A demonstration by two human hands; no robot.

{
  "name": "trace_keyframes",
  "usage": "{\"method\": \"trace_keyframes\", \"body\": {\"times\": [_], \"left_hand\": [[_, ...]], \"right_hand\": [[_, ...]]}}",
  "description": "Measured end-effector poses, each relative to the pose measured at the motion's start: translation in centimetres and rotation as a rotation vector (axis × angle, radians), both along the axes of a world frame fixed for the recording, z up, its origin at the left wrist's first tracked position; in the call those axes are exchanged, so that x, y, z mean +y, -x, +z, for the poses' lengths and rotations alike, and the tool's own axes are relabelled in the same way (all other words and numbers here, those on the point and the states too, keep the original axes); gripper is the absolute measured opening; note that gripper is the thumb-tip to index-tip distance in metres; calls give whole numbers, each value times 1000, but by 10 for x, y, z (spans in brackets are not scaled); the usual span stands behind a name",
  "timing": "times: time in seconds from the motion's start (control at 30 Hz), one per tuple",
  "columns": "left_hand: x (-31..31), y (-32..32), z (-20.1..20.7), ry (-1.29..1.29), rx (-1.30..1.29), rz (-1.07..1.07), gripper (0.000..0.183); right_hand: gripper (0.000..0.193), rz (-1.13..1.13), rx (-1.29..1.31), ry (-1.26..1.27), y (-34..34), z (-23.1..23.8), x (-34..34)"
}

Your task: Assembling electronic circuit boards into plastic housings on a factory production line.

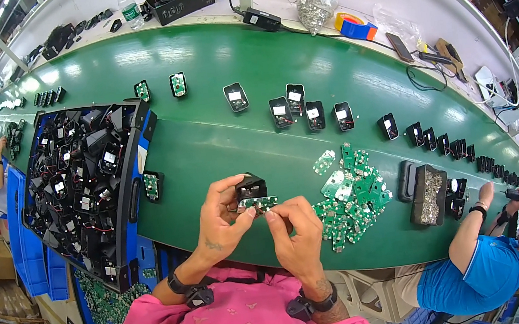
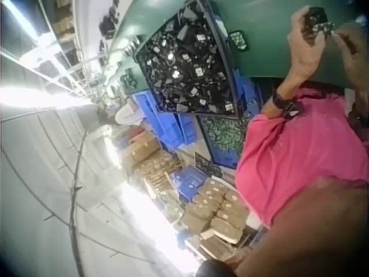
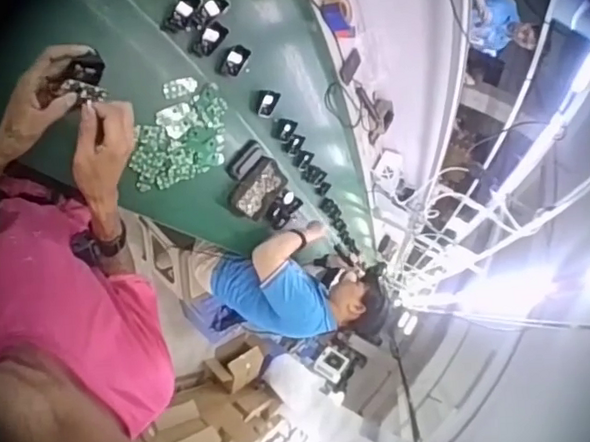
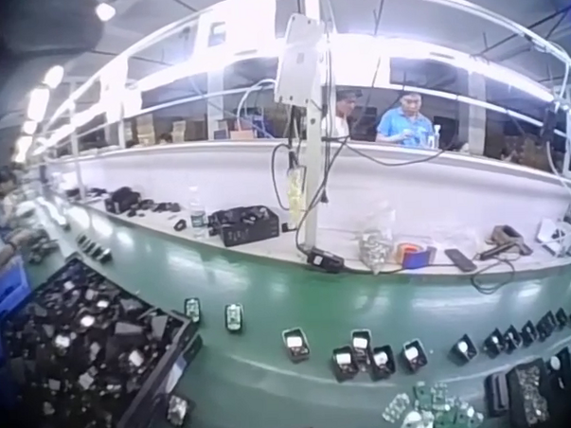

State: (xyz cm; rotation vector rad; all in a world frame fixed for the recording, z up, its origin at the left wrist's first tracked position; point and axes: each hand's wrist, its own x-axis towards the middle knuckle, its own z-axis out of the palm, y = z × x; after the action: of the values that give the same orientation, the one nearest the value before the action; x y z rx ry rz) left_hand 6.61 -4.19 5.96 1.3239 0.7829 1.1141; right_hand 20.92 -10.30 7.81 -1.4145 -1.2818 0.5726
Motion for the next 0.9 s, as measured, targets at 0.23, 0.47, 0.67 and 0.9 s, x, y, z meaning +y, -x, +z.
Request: {"method": "trace_keyframes", "body": {"times": [0.23,0.47,0.67,0.9], "left_hand": [[1,9,14,-33,78,-73,55],[1,14,20,-73,182,-116,55],[2,16,23,-123,215,-167,55],[1,16,29,-244,279,-169,58]], "right_hand": [[4,197,9,140,-14,9,3],[6,263,26,172,-18,15,6],[9,303,51,226,-24,15,7],[8,246,-37,199,-22,20,4]]}}
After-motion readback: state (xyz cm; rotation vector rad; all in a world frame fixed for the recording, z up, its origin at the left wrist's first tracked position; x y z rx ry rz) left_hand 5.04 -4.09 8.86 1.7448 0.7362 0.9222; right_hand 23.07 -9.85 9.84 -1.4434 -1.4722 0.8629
